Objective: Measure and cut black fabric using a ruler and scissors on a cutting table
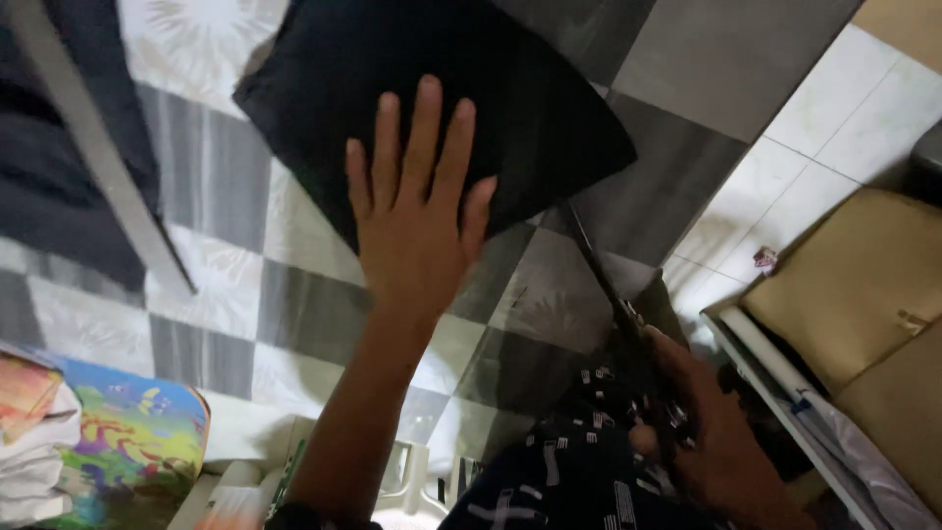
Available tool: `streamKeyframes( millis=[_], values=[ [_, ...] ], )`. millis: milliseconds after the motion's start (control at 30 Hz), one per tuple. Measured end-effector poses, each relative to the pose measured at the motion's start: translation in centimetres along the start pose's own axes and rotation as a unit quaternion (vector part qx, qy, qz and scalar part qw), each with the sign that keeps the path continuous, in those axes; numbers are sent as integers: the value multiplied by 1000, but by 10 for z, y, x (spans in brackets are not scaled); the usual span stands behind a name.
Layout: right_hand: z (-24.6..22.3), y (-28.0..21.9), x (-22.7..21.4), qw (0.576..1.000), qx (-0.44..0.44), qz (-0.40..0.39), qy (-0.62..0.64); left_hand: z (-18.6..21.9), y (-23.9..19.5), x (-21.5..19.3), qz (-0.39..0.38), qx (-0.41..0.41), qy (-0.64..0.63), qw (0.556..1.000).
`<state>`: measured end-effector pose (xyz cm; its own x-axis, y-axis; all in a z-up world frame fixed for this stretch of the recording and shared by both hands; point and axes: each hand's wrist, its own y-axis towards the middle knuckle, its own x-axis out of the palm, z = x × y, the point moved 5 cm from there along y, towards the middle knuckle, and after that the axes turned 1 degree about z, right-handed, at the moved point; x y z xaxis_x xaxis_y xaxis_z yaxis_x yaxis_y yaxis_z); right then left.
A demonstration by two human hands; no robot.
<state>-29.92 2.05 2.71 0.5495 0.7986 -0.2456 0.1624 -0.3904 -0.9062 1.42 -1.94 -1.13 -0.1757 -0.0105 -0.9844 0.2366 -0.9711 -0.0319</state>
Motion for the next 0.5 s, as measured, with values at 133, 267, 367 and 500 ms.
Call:
streamKeyframes(
  millis=[133, 267, 367, 500],
  values=[
    [-8, 12, -4, 998, -56, 10, -20, 2, 0, -1, 4, -2, 1, 1000],
    [-22, 15, -13, 999, 45, 23, 3, 4, 5, -4, 11, -8, -17, 1000],
    [4, 22, -13, 999, -19, 31, 0, 4, 5, -2, 14, -11, -17, 1000],
    [4, 22, -11, 999, -9, 32, 9, 4, 7, -2, 9, -14, -5, 1000]
  ],
)
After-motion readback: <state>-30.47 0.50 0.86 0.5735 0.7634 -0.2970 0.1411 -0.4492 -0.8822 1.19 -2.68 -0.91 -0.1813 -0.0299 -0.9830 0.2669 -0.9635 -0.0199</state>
